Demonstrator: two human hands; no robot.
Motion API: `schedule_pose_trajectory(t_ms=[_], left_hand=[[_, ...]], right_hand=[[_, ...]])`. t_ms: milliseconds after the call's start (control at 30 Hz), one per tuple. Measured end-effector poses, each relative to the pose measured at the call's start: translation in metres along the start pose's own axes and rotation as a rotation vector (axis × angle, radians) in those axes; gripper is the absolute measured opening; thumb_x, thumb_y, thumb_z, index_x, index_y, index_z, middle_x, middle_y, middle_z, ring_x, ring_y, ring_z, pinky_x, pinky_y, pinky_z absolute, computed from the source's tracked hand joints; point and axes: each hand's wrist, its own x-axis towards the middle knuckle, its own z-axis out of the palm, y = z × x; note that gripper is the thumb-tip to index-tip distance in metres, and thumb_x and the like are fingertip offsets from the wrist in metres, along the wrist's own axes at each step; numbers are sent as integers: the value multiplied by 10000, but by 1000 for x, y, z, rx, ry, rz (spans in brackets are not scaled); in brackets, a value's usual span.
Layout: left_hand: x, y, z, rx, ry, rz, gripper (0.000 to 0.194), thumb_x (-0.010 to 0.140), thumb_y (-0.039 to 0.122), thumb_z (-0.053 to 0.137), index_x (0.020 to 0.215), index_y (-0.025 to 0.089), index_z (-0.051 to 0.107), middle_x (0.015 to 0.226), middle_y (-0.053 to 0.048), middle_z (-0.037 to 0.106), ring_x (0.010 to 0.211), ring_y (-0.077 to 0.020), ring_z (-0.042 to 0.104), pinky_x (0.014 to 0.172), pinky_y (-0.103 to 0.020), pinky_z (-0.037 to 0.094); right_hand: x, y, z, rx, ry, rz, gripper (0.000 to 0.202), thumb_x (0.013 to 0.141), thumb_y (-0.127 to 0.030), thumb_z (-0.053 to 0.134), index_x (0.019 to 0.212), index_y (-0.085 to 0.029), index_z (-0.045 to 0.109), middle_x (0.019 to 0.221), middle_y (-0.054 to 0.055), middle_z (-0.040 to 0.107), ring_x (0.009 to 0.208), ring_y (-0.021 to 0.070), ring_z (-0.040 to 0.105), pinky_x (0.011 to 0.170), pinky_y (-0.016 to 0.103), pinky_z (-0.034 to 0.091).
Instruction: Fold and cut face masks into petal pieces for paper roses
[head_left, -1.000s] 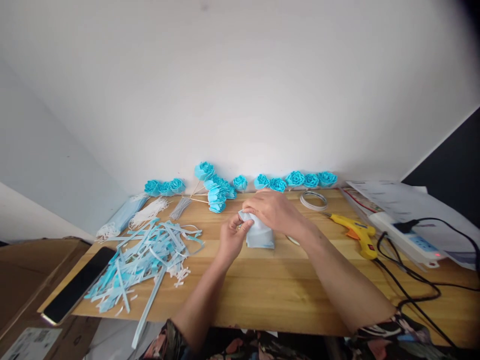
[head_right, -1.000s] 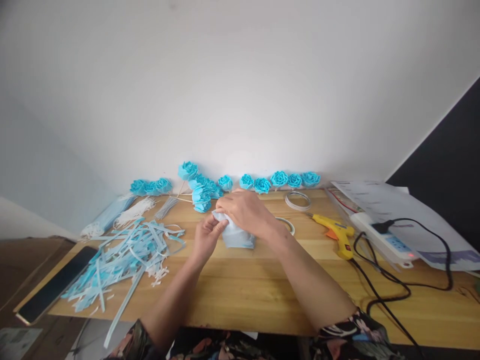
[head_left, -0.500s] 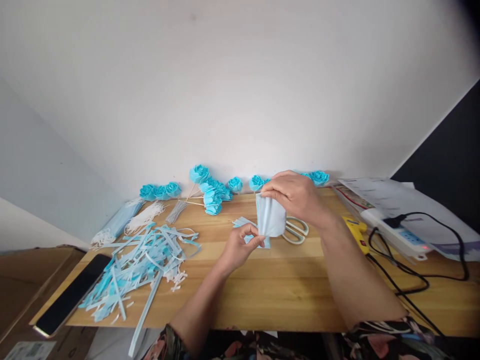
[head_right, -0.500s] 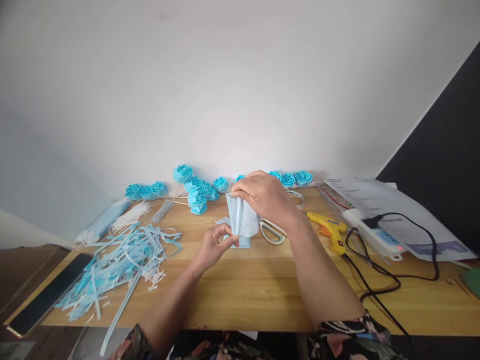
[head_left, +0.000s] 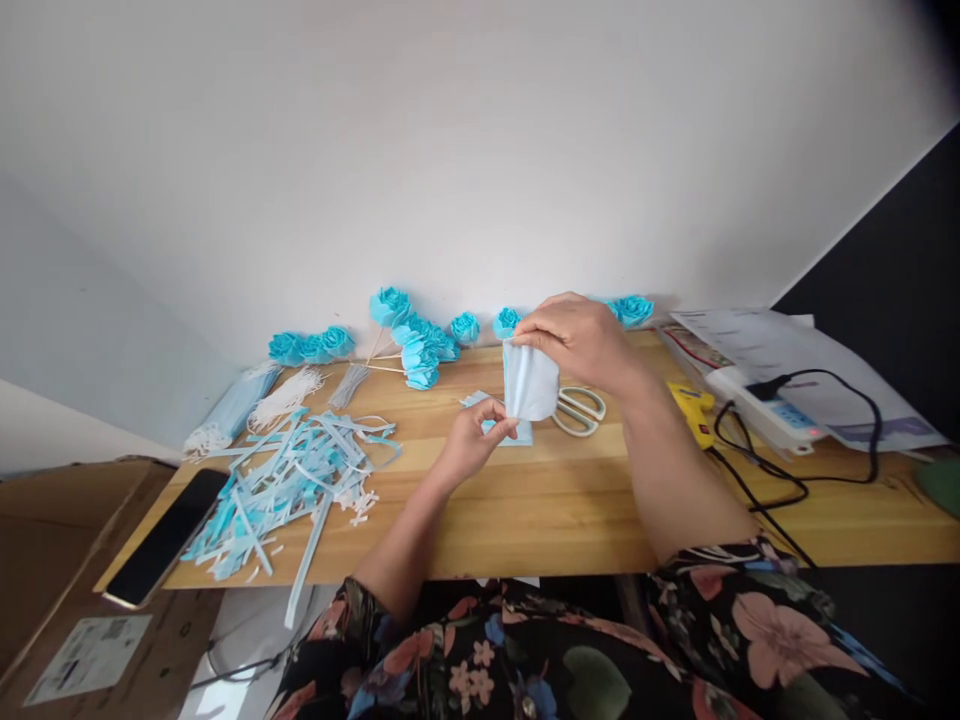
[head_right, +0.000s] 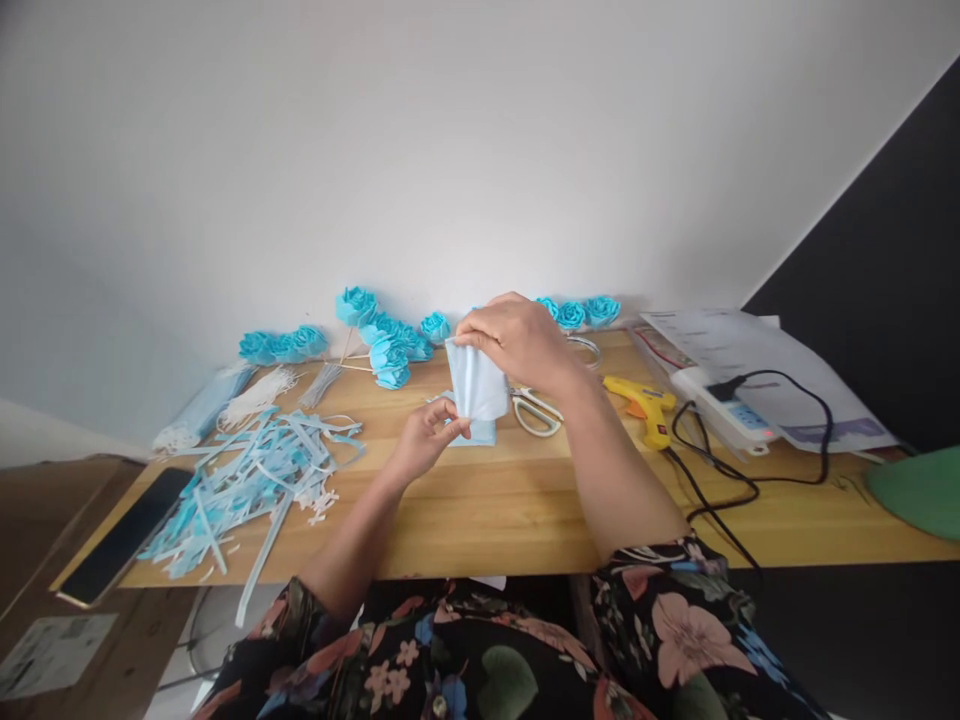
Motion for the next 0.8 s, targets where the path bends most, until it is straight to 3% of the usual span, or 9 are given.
schedule_pose_trajectory(t_ms=[133, 267, 333, 467, 633, 700, 800], left_hand=[[3, -4, -3, -7, 104, 3, 304, 827, 475, 655, 771, 183, 593, 776, -35, 676, 773, -166, 605, 778, -289, 463], [2, 1, -11, -165, 289, 109, 368, 899, 488, 552, 1114, 195, 613, 1136, -83, 664, 1076, -208, 604, 971, -340, 448], [2, 4, -15, -206, 361, 153, 401, 938, 491, 478, 1186, 199, 596, 1204, -94, 643, 1159, -218, 577, 1034, -367, 420], [1, 2, -19, -191, 345, 99, 406, 886, 497, 579, 1148, 190, 620, 1161, -85, 658, 1110, -224, 597, 995, -351, 445], [4, -9, -18, -165, 326, -4, 364, 814, 512, 670, 898, 158, 679, 899, -44, 693, 916, -201, 622, 860, -299, 476], [5, -9, -18, -214, 374, -11, 370, 786, 510, 701, 883, 154, 689, 888, -45, 701, 889, -197, 626, 843, -297, 477], [5, -5, -17, -328, 453, -1, 385, 747, 487, 745, 922, 147, 704, 902, -61, 724, 888, -203, 643, 847, -307, 481]], right_hand=[[1, -2, 5, -4, 9, 19, 230, 959, -317, 522, 865, -239, 716, 869, 18, 752, 857, 202, 648, 853, 344, 445], [1, -5, 10, -8, 1, 3, 226, 966, -306, 515, 893, -227, 713, 875, 27, 745, 856, 196, 641, 851, 331, 422], [2, -7, 17, -14, -45, -11, 223, 965, -299, 521, 879, -225, 713, 861, 26, 742, 837, 189, 634, 845, 328, 411], [3, -15, 35, -19, -186, -59, 236, 970, -303, 525, 838, -228, 706, 798, 8, 728, 785, 170, 610, 829, 325, 388], [3, -28, 49, 58, -277, -71, 225, 963, -298, 526, 870, -221, 716, 853, 18, 743, 807, 170, 618, 812, 320, 383], [2, -30, 50, 143, -274, 29, 175, 925, -311, 579, 1016, -238, 710, 904, 21, 746, 836, 178, 636, 777, 302, 398], [-5, -26, 56, 319, -242, 203, 485, 841, -364, 677, 1307, -268, 587, 1085, 31, 731, 885, 189, 650, 746, 277, 431]])
